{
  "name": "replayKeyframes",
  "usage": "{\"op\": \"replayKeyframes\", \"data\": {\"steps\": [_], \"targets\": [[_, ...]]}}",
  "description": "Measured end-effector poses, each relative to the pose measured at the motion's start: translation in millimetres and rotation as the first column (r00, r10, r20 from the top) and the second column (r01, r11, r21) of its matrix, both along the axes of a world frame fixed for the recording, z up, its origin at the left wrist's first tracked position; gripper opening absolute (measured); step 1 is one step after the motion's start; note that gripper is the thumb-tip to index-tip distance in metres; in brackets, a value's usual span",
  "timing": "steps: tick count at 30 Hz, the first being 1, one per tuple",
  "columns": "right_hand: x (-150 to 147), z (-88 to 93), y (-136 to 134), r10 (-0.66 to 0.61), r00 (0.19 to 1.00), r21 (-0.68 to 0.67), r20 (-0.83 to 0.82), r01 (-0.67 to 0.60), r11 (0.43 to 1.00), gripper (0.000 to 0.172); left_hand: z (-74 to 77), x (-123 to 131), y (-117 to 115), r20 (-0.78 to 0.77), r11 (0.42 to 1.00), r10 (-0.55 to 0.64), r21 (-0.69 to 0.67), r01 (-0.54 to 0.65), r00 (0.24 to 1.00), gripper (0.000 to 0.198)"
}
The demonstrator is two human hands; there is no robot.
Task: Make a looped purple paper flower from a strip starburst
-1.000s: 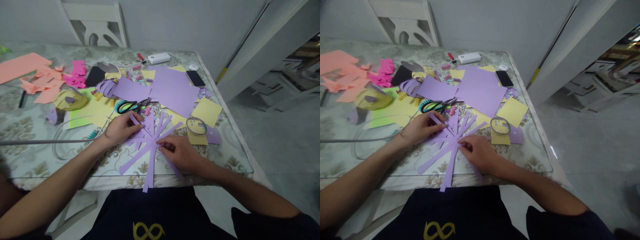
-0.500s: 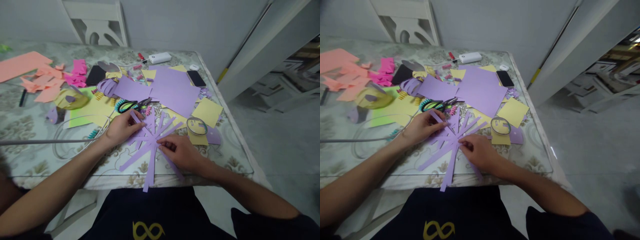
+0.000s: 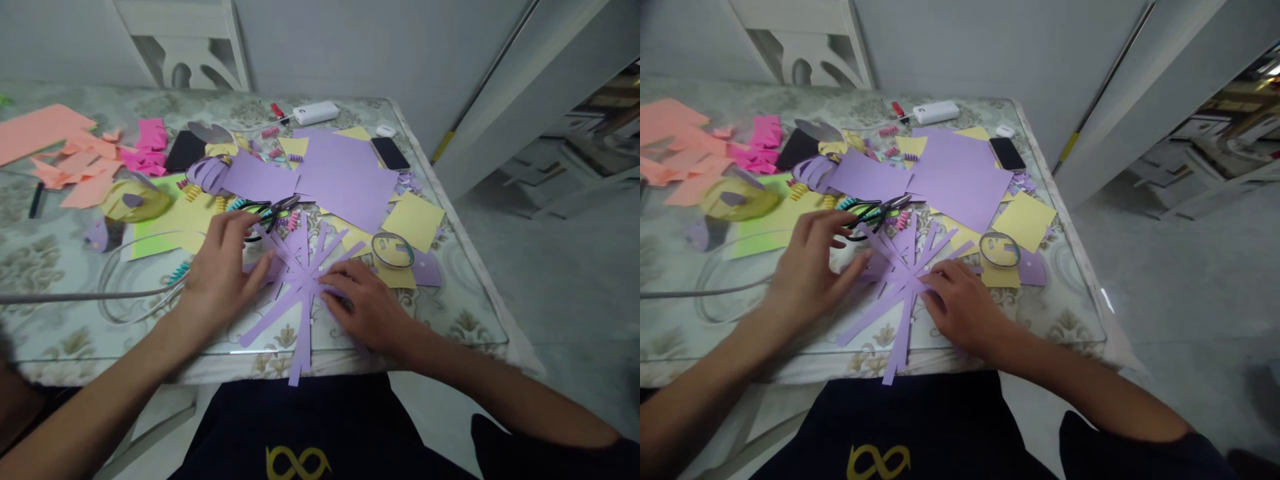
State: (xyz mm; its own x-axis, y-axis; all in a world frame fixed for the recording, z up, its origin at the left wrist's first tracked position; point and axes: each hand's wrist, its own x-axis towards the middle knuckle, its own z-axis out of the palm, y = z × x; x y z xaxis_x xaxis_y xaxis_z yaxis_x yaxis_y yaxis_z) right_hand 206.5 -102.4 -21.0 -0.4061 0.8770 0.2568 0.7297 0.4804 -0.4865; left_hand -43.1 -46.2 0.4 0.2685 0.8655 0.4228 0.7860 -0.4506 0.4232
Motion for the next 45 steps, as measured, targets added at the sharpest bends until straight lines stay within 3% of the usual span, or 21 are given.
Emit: {"op": "replayKeyframes", "data": {"steps": [3, 6, 14, 21, 45], "targets": [[1.3, -2.4, -1.9, 0.047, 0.999, 0.062, 0.021, -0.049, 0.997, 0.026, -3.9, 6.3, -30.0, -0.174, 0.970, -0.242, -0.035, 0.240, 0.954, 0.028], [1.2, -5.4, -2.8, 0.082, 0.995, 0.074, 0.053, -0.086, 0.994, 0.030, -15.6, 11.8, -49.1, -0.263, 0.939, -0.344, -0.071, 0.337, 0.901, 0.030], [-1.2, -6.2, -2.8, 0.159, 0.979, 0.069, 0.126, -0.168, 0.983, 0.036, -32.5, 6.2, -57.2, -0.255, 0.942, -0.335, -0.066, 0.329, 0.907, 0.040], [-1.5, -7.1, -1.7, 0.182, 0.964, 0.032, 0.192, -0.191, 0.981, 0.049, -36.6, 5.4, -60.9, -0.260, 0.941, -0.336, -0.060, 0.332, 0.905, 0.046], [-1.8, -11.8, -1.6, 0.165, 0.969, 0.060, 0.182, -0.178, 0.982, 0.055, -41.1, 4.4, -61.5, -0.319, 0.938, -0.335, -0.022, 0.346, 0.887, 0.044]]}}
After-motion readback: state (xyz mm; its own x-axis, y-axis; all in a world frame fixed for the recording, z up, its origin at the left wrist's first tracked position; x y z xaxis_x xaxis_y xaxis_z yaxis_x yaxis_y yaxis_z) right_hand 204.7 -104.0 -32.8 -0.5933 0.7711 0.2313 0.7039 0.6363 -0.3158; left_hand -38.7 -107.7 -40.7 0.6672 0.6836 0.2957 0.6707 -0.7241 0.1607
